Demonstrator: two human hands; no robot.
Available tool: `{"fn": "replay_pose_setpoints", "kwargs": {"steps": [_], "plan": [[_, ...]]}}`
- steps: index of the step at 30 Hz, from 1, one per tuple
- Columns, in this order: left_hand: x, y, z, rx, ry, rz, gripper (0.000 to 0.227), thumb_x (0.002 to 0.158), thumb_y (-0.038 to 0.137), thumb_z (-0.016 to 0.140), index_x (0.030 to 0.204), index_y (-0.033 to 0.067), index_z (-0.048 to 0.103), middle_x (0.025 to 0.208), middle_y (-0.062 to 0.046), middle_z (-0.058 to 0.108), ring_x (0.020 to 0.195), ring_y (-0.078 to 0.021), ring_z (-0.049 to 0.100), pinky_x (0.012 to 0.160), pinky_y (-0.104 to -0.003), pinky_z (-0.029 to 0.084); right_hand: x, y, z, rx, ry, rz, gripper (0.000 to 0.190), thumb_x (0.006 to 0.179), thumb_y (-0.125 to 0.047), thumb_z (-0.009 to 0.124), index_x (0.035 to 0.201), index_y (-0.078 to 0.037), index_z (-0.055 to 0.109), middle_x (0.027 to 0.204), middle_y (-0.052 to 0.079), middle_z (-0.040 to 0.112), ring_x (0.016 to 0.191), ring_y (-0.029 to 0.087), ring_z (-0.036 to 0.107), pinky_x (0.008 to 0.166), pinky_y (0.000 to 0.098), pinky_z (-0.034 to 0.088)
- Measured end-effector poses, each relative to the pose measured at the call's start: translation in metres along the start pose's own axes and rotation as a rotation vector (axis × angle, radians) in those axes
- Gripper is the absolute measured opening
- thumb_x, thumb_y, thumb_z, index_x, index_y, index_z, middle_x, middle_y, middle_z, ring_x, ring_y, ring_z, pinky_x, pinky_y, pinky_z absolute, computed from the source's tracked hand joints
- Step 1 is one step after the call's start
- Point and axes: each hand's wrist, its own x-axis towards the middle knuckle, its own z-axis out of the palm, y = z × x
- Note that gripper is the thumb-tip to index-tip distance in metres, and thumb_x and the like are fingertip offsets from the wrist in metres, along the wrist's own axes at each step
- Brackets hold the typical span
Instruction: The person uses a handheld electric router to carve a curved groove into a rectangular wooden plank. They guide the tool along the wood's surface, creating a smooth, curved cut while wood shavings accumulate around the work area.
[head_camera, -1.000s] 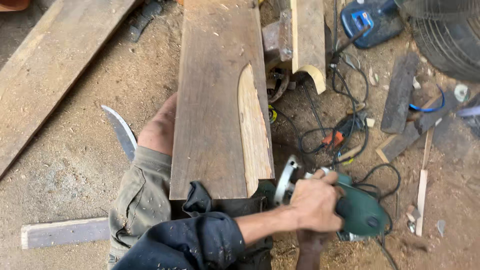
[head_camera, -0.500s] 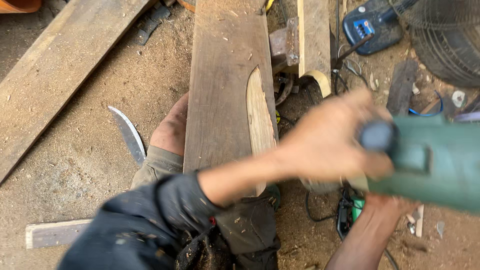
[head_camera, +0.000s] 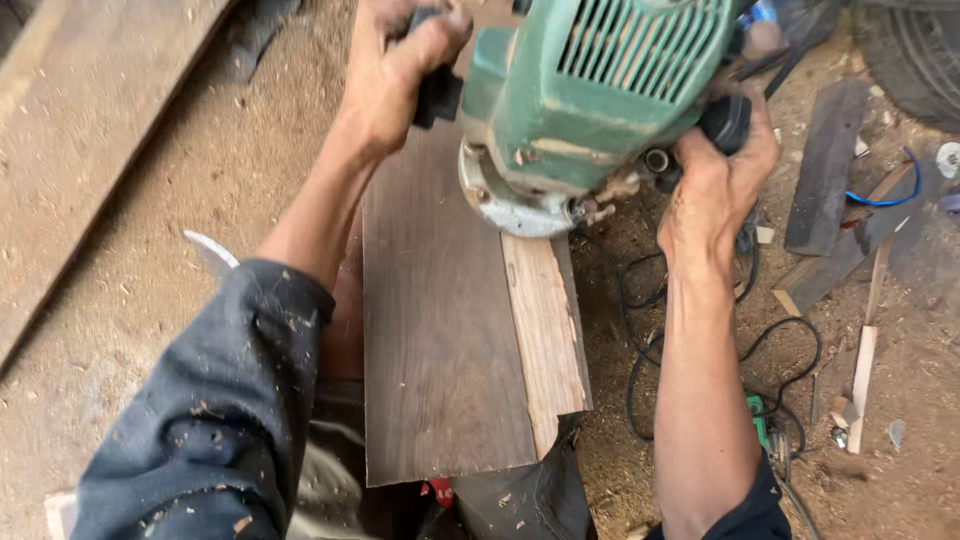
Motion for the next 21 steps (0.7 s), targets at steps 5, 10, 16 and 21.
{"fn": "replay_pose_setpoints", "kwargs": {"steps": [5,10,16,21], "plan": [[0.016,-0.021,-0.013,0.071,0.015,-0.014,0.029,0.098,0.019,0.065,0.075,0.0093,0.050,0.071,0.005,0.044,0.064,-0.0078,0.040,0.060,-0.029,0.036,0.007,0.029,0.011,0.022,0.027,0.001,0.021,0.086,0.011,0.057,0.103,0.002,0.063,0.089,0.001,0.055,0.075,0.013,0.049,0.072,0.0287,0.044],[0.019,-0.047,-0.018,0.055,0.020,-0.072,0.024,0.096,0.018,0.065,0.076,0.0068,0.056,0.071,0.004,0.048,0.064,-0.0062,0.044,0.059,-0.029,0.039,0.009,0.036,0.017,0.023,0.011,0.057,0.023,0.084,0.010,0.058,0.103,0.001,0.067,0.092,0.003,0.065,0.081,0.015,0.060,0.083,0.0318,0.053],[0.021,-0.112,-0.035,0.171,0.047,-0.097,0.029,0.101,0.024,0.063,0.080,0.0045,0.058,0.071,0.002,0.053,0.060,-0.0066,0.050,0.053,-0.030,0.046,0.013,0.056,0.006,0.055,-0.029,0.057,0.025,0.087,0.007,0.057,0.110,0.000,0.063,0.098,0.006,0.062,0.094,0.019,0.060,0.099,0.0363,0.053],[0.026,-0.135,-0.046,0.360,0.030,-0.155,0.031,0.103,0.025,0.060,0.079,0.0047,0.059,0.068,0.002,0.053,0.058,-0.0065,0.051,0.050,-0.029,0.046,0.019,0.061,0.002,0.182,-0.136,0.036,0.034,0.090,0.011,0.052,0.120,-0.002,0.061,0.105,0.005,0.061,0.094,0.017,0.060,0.092,0.0310,0.049]]}}
